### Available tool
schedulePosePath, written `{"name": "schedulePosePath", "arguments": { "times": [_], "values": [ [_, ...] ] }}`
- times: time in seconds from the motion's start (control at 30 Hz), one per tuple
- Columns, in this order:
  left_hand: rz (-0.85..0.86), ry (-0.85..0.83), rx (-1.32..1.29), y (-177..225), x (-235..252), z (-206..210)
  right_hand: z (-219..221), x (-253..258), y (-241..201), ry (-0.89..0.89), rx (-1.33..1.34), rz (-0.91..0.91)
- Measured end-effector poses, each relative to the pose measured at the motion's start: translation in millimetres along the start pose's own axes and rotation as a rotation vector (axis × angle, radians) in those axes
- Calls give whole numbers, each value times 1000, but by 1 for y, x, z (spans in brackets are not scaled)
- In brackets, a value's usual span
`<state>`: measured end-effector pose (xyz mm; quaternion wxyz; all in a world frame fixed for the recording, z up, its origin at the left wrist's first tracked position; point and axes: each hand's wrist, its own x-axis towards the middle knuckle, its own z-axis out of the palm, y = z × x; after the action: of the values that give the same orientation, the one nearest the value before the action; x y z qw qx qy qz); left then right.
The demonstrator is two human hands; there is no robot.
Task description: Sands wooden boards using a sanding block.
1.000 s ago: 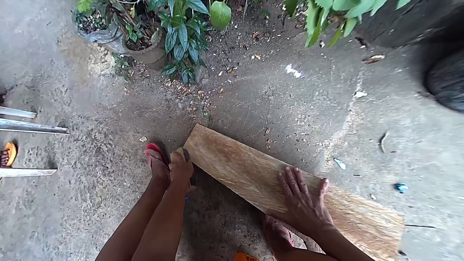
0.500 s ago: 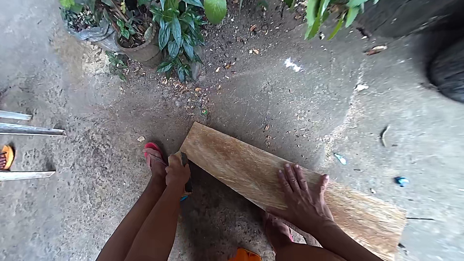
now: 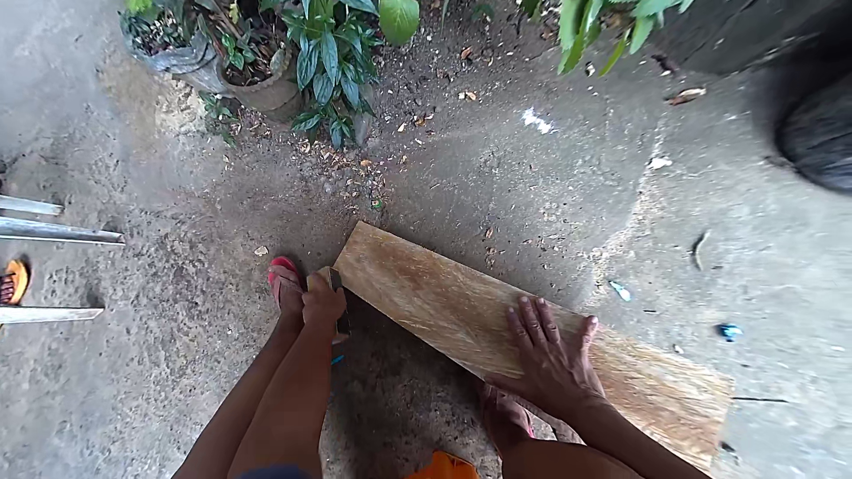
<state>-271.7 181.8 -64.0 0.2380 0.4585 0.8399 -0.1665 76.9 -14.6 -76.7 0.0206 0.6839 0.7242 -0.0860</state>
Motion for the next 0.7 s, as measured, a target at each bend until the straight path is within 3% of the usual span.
{"name": "schedulePosePath", "arguments": {
  "times": [0.1, 0.3, 0.47, 0.7],
  "values": [
    [-92, 32, -67, 11, 22, 4, -1, -1, -1, -45, 8, 16],
    [-12, 5, 6, -2, -14, 9, -1, 0, -2, -43, 17, 14],
    [-104, 31, -56, 16, 29, -4, -4, 1, -2, -90, 11, 20],
    [93, -32, 104, 16, -37, 11, -3, 2, -5, -60, 11, 26]
  ]
}}
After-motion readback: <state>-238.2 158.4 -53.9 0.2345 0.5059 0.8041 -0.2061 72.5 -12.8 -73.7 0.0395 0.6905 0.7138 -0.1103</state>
